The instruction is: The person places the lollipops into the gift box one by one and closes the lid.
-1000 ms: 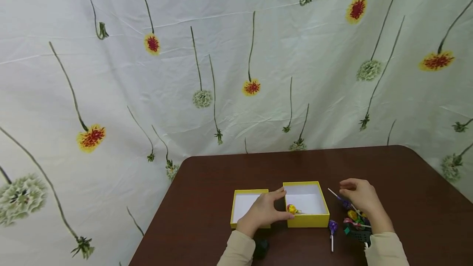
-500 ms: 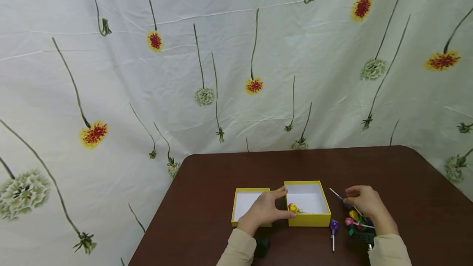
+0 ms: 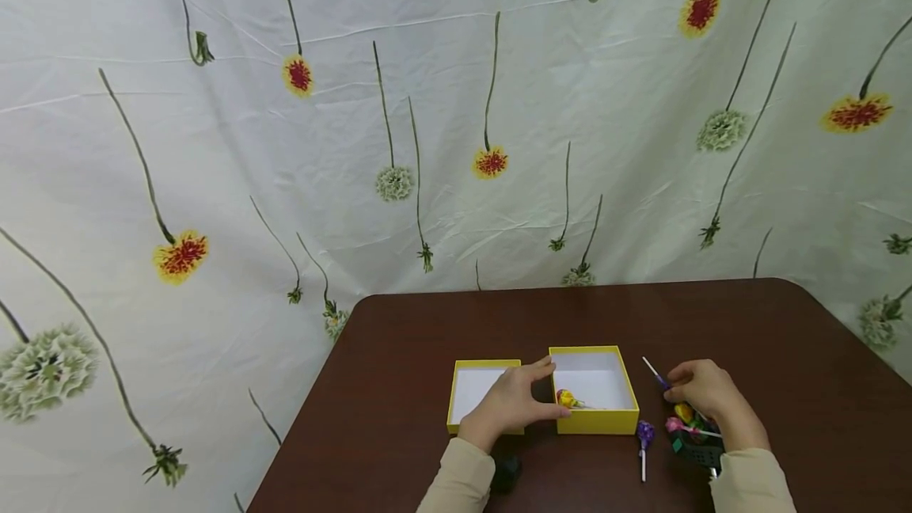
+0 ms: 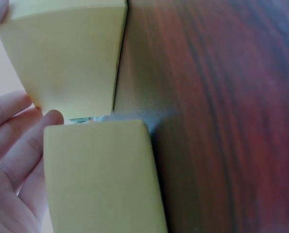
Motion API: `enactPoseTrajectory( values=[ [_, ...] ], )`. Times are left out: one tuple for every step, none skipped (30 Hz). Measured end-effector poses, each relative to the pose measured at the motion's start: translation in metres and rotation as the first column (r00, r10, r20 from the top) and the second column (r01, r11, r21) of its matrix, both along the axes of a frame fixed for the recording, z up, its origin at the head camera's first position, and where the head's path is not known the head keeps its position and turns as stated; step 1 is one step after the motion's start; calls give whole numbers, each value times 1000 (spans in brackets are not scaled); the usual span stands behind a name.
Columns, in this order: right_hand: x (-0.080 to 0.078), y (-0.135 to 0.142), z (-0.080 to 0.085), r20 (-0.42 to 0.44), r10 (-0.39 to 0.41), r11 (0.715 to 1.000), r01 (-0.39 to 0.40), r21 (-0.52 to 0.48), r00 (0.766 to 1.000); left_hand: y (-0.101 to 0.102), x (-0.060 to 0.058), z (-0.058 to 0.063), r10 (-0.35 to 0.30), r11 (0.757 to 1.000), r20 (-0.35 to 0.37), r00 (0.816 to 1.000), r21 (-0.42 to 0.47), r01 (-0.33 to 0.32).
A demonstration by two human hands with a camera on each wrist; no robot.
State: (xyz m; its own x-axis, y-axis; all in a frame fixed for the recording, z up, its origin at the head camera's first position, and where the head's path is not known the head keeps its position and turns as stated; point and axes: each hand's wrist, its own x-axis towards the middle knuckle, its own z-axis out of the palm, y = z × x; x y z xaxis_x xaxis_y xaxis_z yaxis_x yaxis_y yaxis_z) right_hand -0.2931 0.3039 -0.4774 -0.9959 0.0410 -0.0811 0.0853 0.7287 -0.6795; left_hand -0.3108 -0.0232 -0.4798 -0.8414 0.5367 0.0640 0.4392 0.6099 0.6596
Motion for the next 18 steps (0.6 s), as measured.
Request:
enactPoseTrajectory(
  values=[
    [0, 0, 0, 2, -3, 1000, 3, 1, 1000, 0, 0, 0, -1, 1000, -1, 1000, 0, 1],
    [0, -1, 1, 2, -3, 1000, 3, 1, 1000, 0, 0, 0, -1, 1000, -2, 1000, 1, 1],
    [0, -1, 1, 3, -5, 1000, 5, 0, 1000, 0, 0, 0, -2, 1000, -3, 1000, 2, 2],
    [0, -1, 1, 4, -7, 1000, 7, -1, 1000, 0, 0, 1, -1, 1000, -3, 1000, 0, 1],
    [0, -1, 1, 4, -9, 1000, 9, -4, 1000, 0, 0, 1, -1, 1000, -4, 1000, -1, 1],
    [0, -1, 1, 5, -10, 1000, 10, -6, 1000, 1, 0, 1, -1, 1000, -6, 1000, -1, 1],
    [0, -1, 1, 4, -10, 1000, 10, -9, 1000, 1, 0, 0, -1, 1000, -9, 1000, -1, 1],
    [0, -2, 1, 2, -9, 1000, 9, -11, 1000, 1, 0, 0, -2, 1000, -12, 1000, 0, 2],
    [0, -2, 1, 2, -13, 1000, 13, -13, 1000, 1, 0, 0, -3, 1000, -14, 1000, 1, 3],
    [0, -2, 1, 0, -12, 1000, 12, -14, 1000, 1, 0, 0, -4, 1000, -17, 1000, 1, 4],
    [0, -2, 1, -4, -12, 1000, 12, -14, 1000, 1, 0, 0, -4, 1000, -18, 1000, 3, 4],
    [0, -3, 2, -8, -12, 1000, 12, -15, 1000, 1, 0, 0, -5, 1000, -19, 1000, 3, 5],
    [1, -3, 2, -13, -11, 1000, 11, -15, 1000, 1, 0, 0, -5, 1000, -18, 1000, 4, 5],
    [1, -3, 3, -16, -12, 1000, 11, -18, 1000, 1, 0, 1, -5, 1000, -17, 1000, 5, 5],
    [1, -4, 4, -20, -13, 1000, 13, -20, 1000, 1, 0, 0, -5, 1000, -15, 1000, 7, 5],
    [1, -4, 6, -25, -15, 1000, 14, -22, 1000, 1, 0, 0, -5, 1000, -13, 1000, 8, 5],
    [1, -5, 8, -30, -15, 1000, 15, -23, 999, 1, 0, 0, -5, 1000, -12, 1000, 9, 5],
    [2, -5, 10, -33, -16, 1000, 15, -26, 999, 1, -1, 0, -5, 1000, -12, 1000, 10, 5]
  ],
)
